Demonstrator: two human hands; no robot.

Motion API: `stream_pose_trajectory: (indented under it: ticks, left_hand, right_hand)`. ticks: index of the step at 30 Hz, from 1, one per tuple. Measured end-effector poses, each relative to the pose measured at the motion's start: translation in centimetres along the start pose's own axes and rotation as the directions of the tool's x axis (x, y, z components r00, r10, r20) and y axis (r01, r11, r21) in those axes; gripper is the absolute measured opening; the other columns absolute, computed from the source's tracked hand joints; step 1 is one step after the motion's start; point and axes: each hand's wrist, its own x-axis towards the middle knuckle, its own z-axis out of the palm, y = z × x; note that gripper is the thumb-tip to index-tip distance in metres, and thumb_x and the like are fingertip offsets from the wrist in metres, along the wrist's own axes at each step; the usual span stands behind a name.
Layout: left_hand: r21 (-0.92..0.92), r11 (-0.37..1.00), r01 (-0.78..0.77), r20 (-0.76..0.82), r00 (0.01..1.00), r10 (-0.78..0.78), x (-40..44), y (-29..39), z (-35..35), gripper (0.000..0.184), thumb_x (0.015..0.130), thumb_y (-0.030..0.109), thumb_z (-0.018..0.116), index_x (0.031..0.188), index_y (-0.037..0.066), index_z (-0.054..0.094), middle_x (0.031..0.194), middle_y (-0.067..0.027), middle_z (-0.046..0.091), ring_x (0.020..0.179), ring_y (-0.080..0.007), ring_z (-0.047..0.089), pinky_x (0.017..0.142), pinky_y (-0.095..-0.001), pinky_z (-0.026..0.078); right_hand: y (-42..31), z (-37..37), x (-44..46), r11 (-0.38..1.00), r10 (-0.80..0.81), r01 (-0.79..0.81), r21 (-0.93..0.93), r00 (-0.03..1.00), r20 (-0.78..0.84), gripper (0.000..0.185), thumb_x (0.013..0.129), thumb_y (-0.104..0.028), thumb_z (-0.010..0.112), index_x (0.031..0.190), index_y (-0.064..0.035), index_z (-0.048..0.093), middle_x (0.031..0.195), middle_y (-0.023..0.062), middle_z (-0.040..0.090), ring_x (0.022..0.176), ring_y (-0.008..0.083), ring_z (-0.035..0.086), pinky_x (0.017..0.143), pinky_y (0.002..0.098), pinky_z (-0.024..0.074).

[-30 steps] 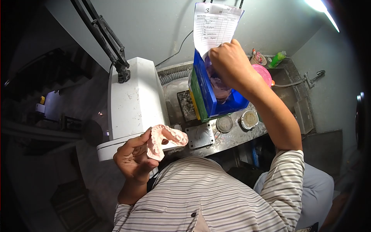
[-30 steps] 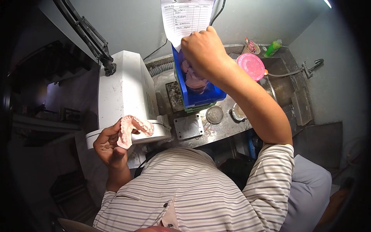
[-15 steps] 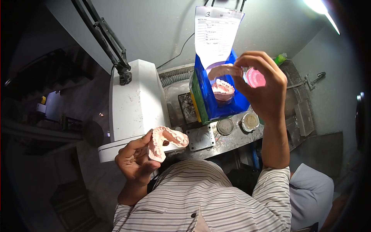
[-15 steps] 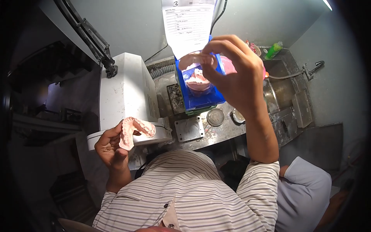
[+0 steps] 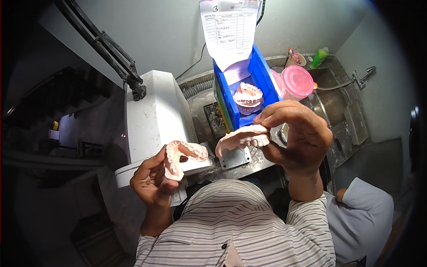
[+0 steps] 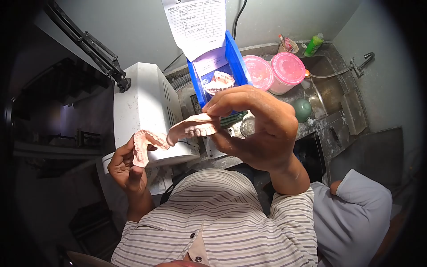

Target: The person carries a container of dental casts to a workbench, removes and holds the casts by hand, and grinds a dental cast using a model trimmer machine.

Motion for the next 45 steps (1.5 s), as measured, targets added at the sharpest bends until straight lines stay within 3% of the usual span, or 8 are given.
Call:
stream_pose_trajectory:
  ticks: [7, 9, 10, 11, 13, 17, 29, 45]
  left_hand:
    - [-0.025, 1.0, 0.001, 0.011, 1.0, -0.001, 0.3, 0.6, 0.6, 0.078, 0.079, 0.035, 0.093, 0.126, -0.017, 0.06, 0.117, -0.0299, 0.071, 0.111, -0.0294, 0.071, 0.106, -0.0442, 0.052]
    - [-0.016, 1.0, 0.001, 0.01, 1.0, -0.001, 0.2, 0.6, 0.7, 0.079, 0.079, 0.036, 0.093, 0.126, -0.017, 0.06, 0.117, -0.0297, 0.071, 0.111, -0.0292, 0.072, 0.105, -0.0439, 0.053]
    - [-0.009, 1.0, -0.002, 0.008, 1.0, 0.002, 0.2, 0.6, 0.6, 0.079, 0.078, 0.036, 0.093, 0.127, -0.017, 0.06, 0.117, -0.0294, 0.071, 0.111, -0.0289, 0.072, 0.104, -0.0436, 0.053]
    - [-0.003, 1.0, 0.004, 0.01, 1.0, -0.004, 0.2, 0.5, 0.4, 0.079, 0.078, 0.036, 0.093, 0.127, -0.017, 0.06, 0.117, -0.0294, 0.071, 0.111, -0.0289, 0.072, 0.104, -0.0436, 0.053]
    - [-0.009, 1.0, -0.014, 0.022, 1.0, 0.014, 0.1, 0.1, -0.1, 0.079, 0.078, 0.038, 0.093, 0.126, -0.017, 0.06, 0.116, -0.0295, 0.071, 0.11, -0.0292, 0.072, 0.104, -0.0432, 0.054]
    - [0.008, 1.0, -0.007, 0.02, 1.0, 0.006, 0.2, 0.3, 0.0, 0.079, 0.079, 0.038, 0.092, 0.126, -0.017, 0.06, 0.116, -0.0297, 0.072, 0.11, -0.0294, 0.072, 0.104, -0.0431, 0.053]
    - [0.038, 0.999, -0.029, 0.034, 0.999, 0.028, 0.2, 0.4, 0.1, 0.081, 0.079, 0.04, 0.092, 0.126, -0.017, 0.06, 0.115, -0.0295, 0.072, 0.11, -0.0279, 0.072, 0.104, -0.0392, 0.052]
    - [0.033, 0.998, -0.05, 0.063, 0.997, 0.047, 0.4, 0.3, 0.3, 0.08, 0.08, 0.039, 0.091, 0.128, -0.017, 0.06, 0.115, -0.0302, 0.072, 0.111, -0.0289, 0.072, 0.103, -0.0417, 0.053]
  right_hand:
    - [-0.5, 0.9, -1.4, 0.982, 0.055, -0.061, 0.181, 0.998, 0.038, 0.031, 0.075, 0.011, 0.077, 0.103, 0.0069, 0.066, 0.098, 0.0185, 0.075, 0.088, 0.0226, 0.076, 0.079, 0.0328, 0.0613]
    - [-2.0, 2.2, -2.8, 0.644, 0.474, -0.464, 0.608, 0.866, 0.16, 0.03, 0.083, 0.01, 0.074, 0.108, 0.0054, 0.058, 0.101, 0.0189, 0.075, 0.087, 0.0215, 0.076, 0.078, 0.032, 0.062]
    - [-1.9, 2.6, -3.3, 0.558, 0.512, -0.526, 0.642, 0.827, 0.233, 0.031, 0.089, 0.009, 0.072, 0.112, 0.0038, 0.051, 0.103, 0.0188, 0.074, 0.087, 0.0208, 0.076, 0.074, 0.0303, 0.0632]
    - [-2.7, 3.0, -3.4, 0.324, 0.637, -0.615, 0.719, 0.704, 0.315, 0.032, 0.09, 0.008, 0.074, 0.113, 0.0038, 0.052, 0.1, 0.0185, 0.074, 0.085, 0.0222, 0.076, 0.072, 0.0293, 0.0639]
    - [-2.5, 3.2, -3.4, 0.045, 0.612, -0.654, 0.755, 0.615, 0.497, 0.033, 0.091, 0.006, 0.074, 0.115, 0.0032, 0.052, 0.095, 0.0185, 0.074, 0.084, 0.024, 0.077, 0.07, 0.0297, 0.0649]
    - [-1.4, 3.9, -4.8, -0.166, 0.516, -0.601, 0.782, 0.622, 0.588, 0.04, 0.096, -0.012, 0.075, 0.124, 0.007, 0.053, 0.094, 0.02, 0.075, 0.081, 0.0271, 0.078, 0.07, 0.0339, 0.0658]
    - [-0.9, 3.9, -6.0, -0.313, 0.503, -0.5, 0.807, 0.634, 0.588, 0.04, 0.101, -0.018, 0.067, 0.128, 0.0086, 0.053, 0.102, 0.0241, 0.074, 0.08, 0.0301, 0.076, 0.072, 0.0404, 0.0661]
    - [-0.5, 4.4, -6.2, -0.177, 0.541, -0.491, 0.853, 0.675, 0.501, 0.048, 0.089, -0.016, 0.082, 0.122, 0.006, 0.056, 0.101, 0.0189, 0.073, 0.078, 0.0273, 0.076, 0.068, 0.0366, 0.066]
